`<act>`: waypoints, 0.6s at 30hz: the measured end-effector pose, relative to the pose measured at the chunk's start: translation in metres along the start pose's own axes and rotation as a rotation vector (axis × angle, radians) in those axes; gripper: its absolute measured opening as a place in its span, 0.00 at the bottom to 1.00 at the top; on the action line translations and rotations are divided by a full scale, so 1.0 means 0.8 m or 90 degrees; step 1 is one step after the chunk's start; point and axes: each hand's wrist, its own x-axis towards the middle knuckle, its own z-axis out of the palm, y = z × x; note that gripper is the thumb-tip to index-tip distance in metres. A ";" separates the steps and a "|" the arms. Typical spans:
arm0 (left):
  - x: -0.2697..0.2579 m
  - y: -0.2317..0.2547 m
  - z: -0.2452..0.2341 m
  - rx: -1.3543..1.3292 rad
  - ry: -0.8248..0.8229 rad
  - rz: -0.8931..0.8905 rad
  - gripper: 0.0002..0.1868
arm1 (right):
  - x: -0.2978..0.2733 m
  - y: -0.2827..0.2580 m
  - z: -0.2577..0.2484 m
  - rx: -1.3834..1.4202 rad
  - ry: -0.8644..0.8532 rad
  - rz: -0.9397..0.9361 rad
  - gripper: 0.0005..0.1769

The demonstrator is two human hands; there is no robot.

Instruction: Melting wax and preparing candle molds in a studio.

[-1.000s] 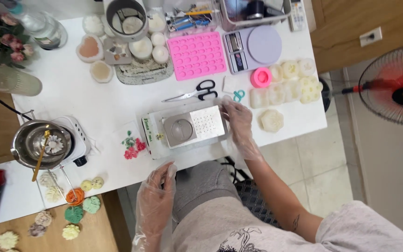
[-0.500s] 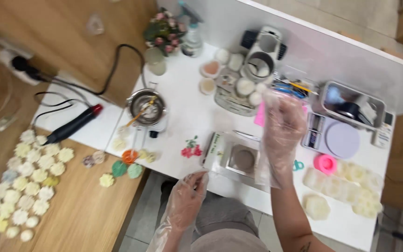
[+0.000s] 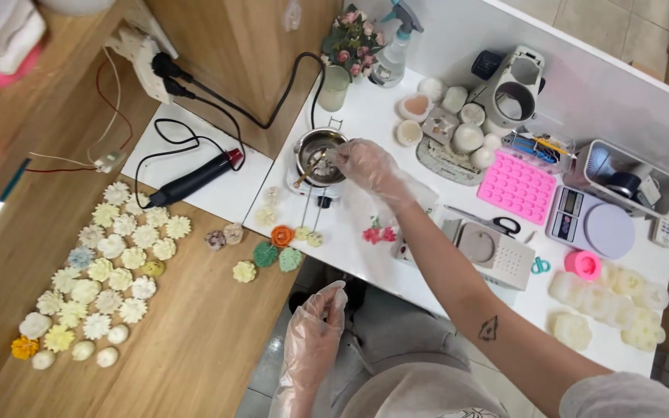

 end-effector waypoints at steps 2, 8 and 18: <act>-0.007 -0.012 -0.020 -0.001 0.026 0.067 0.14 | 0.001 0.008 0.011 -0.035 0.034 -0.032 0.16; -0.020 -0.060 -0.063 -0.038 -0.018 -0.070 0.16 | -0.002 -0.060 -0.038 -0.046 0.016 0.108 0.14; -0.029 -0.088 -0.100 -0.093 -0.052 -0.031 0.17 | -0.069 -0.058 -0.038 0.014 0.062 0.271 0.23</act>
